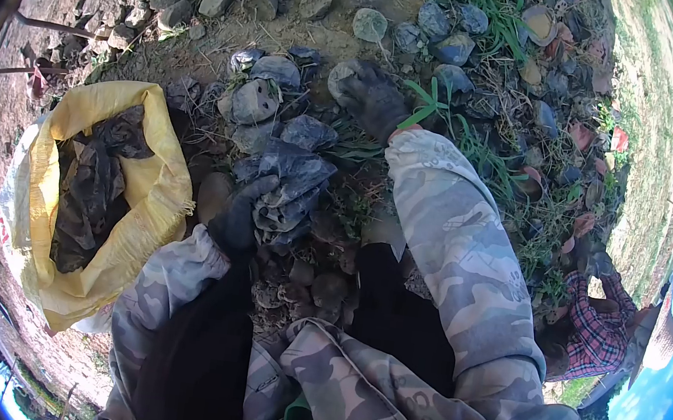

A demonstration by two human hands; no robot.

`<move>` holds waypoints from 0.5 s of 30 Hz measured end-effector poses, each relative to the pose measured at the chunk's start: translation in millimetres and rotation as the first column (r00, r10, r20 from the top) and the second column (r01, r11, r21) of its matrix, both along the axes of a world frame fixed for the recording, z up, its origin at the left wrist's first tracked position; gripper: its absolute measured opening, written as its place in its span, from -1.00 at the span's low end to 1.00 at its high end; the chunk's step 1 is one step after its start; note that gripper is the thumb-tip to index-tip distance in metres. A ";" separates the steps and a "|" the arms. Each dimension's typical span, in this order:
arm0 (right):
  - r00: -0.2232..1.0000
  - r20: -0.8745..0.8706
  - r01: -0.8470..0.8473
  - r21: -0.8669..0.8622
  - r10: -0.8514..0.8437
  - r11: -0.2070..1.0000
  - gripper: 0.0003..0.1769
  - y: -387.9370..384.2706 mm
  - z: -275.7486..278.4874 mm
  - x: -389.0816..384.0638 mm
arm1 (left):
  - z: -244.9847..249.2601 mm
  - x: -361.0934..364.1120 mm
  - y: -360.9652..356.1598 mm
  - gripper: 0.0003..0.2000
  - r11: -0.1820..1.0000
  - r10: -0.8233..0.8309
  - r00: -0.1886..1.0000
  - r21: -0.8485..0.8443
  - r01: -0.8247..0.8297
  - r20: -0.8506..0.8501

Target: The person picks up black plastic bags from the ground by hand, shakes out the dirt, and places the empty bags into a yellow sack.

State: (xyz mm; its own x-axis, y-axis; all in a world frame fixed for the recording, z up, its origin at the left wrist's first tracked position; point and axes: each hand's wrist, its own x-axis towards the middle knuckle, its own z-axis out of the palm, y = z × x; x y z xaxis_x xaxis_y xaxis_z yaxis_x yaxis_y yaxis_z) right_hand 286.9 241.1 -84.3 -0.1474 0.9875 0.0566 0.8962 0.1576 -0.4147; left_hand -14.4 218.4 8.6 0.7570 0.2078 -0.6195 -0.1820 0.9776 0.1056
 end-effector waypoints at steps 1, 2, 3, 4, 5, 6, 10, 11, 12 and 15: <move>1.000 -0.001 0.001 -0.002 -0.001 1.000 -0.69 2.6 -3.4 1.0 | -2.1 -0.5 -0.7 -0.64 1.000 -0.001 1.000 0.020 0.001 0.014; 0.998 -0.054 0.016 0.007 -0.016 1.000 -0.71 6.2 -6.9 2.3 | -4.6 -0.2 -1.2 -0.65 0.999 -0.001 1.000 0.040 -0.001 0.030; 0.994 -0.107 0.031 0.013 -0.029 0.999 -0.73 8.9 -3.5 -0.1 | -7.8 1.4 -2.1 -0.65 0.999 0.002 1.000 0.037 -0.003 0.031; 0.994 -0.106 0.028 0.008 -0.027 1.000 -0.73 10.0 -0.1 -2.7 | -11.0 3.6 -3.1 -0.65 1.000 -0.014 1.000 0.018 0.013 0.010; 0.999 -0.024 0.043 -0.012 -0.044 0.999 -0.72 12.1 3.5 -4.7 | -13.1 5.6 -4.7 -0.65 1.000 -0.029 0.999 -0.002 0.029 -0.012; 0.997 0.059 0.060 -0.027 -0.059 0.998 -0.71 13.7 5.0 -7.0 | -10.0 7.3 -4.8 -0.65 1.000 -0.027 1.000 -0.004 0.027 -0.014; 0.991 0.082 0.105 -0.009 -0.104 0.994 -0.66 20.7 -4.6 -11.1 | -8.4 7.6 -5.8 -0.65 0.996 -0.015 0.994 0.086 0.024 -0.107; 0.989 0.086 0.115 0.024 -0.116 0.993 -0.63 22.5 -7.7 -12.6 | -10.7 6.8 -6.0 -0.65 0.995 -0.016 0.995 0.099 0.026 -0.095; 0.988 0.089 0.125 0.057 -0.129 0.991 -0.60 23.9 -5.5 -15.7 | -8.1 6.9 -5.1 -0.65 0.995 -0.015 0.995 0.097 0.024 -0.098; 0.964 0.014 0.265 -0.138 -0.265 0.954 -0.59 27.7 6.0 -14.4 | -2.2 7.4 -3.4 -0.65 1.000 -0.023 0.998 0.010 0.023 -0.067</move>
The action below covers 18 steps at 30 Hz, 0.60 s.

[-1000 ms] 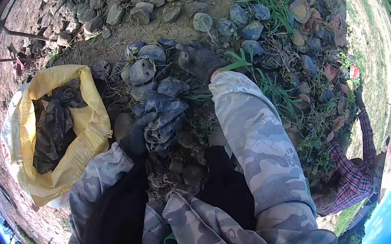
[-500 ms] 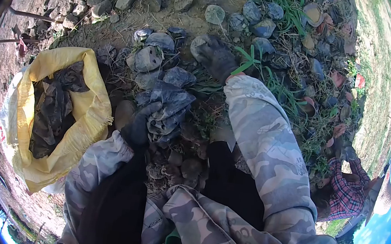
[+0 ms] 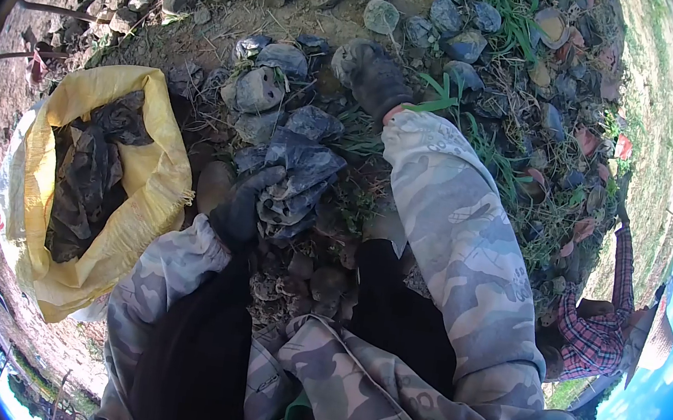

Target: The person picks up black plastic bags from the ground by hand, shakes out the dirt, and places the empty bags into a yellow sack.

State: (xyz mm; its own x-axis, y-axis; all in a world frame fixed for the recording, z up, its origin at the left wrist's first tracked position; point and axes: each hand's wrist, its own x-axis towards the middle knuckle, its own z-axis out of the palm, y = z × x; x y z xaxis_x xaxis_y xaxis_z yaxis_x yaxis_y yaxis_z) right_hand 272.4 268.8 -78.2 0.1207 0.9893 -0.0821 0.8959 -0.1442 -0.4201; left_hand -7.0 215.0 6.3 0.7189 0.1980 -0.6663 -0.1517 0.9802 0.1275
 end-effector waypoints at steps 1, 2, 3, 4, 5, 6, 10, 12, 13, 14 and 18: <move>1.000 -0.003 -0.003 -0.002 0.003 1.000 -0.59 0.1 4.2 0.7 | 0.0 0.2 -1.1 -0.65 0.999 0.022 1.000 0.025 -0.022 0.002; 0.996 -0.089 0.040 0.094 -0.032 0.995 -0.60 0.3 9.4 2.5 | -0.2 -0.2 -1.1 -0.65 0.998 0.044 0.999 0.052 -0.045 0.005; 0.983 -0.175 0.090 0.187 -0.057 0.978 -0.61 0.3 10.1 6.3 | -2.6 -1.5 -0.4 -0.65 0.997 0.049 0.999 0.052 -0.049 0.006; 0.984 -0.172 0.087 0.185 -0.054 0.979 -0.61 -1.3 3.1 10.5 | -6.4 -3.0 -1.0 -0.65 0.999 0.030 0.999 0.036 -0.031 0.014; 0.996 -0.091 0.045 0.246 -0.023 0.968 -0.63 -2.5 -7.4 15.1 | -8.7 -2.7 -1.3 -0.64 1.000 0.009 1.000 0.022 -0.009 0.025; 1.000 -0.009 -0.002 0.307 0.005 0.952 -0.66 1.4 -1.8 12.2 | -8.9 -0.7 -0.9 -0.64 1.000 0.009 1.000 0.025 -0.010 0.029; 0.985 -0.163 0.108 0.275 -0.064 0.955 -0.69 -3.3 22.8 3.1 | -15.8 -6.6 -4.9 -0.63 0.997 0.017 0.997 0.067 -0.022 0.074; 0.996 -0.088 0.018 0.420 0.021 0.907 -0.75 1.0 26.5 7.0 | -29.9 -9.7 -6.5 -0.63 0.994 0.006 0.993 0.107 -0.019 0.119; 0.997 -0.062 -0.007 0.497 0.043 0.868 -0.79 2.5 36.6 2.1 | -38.5 -7.6 -11.4 -0.63 0.976 0.032 0.998 0.212 -0.041 0.047; 0.999 -0.034 -0.014 0.507 0.036 0.862 -0.80 0.5 49.3 -1.9 | -45.8 -9.3 -17.4 -0.62 0.948 0.070 0.997 0.314 -0.057 -0.031; 0.988 -0.094 -0.052 0.553 0.125 0.831 -0.85 -10.3 112.0 -42.5 | 17.3 -10.4 15.1 -0.58 0.984 0.070 0.997 0.167 -0.062 -0.044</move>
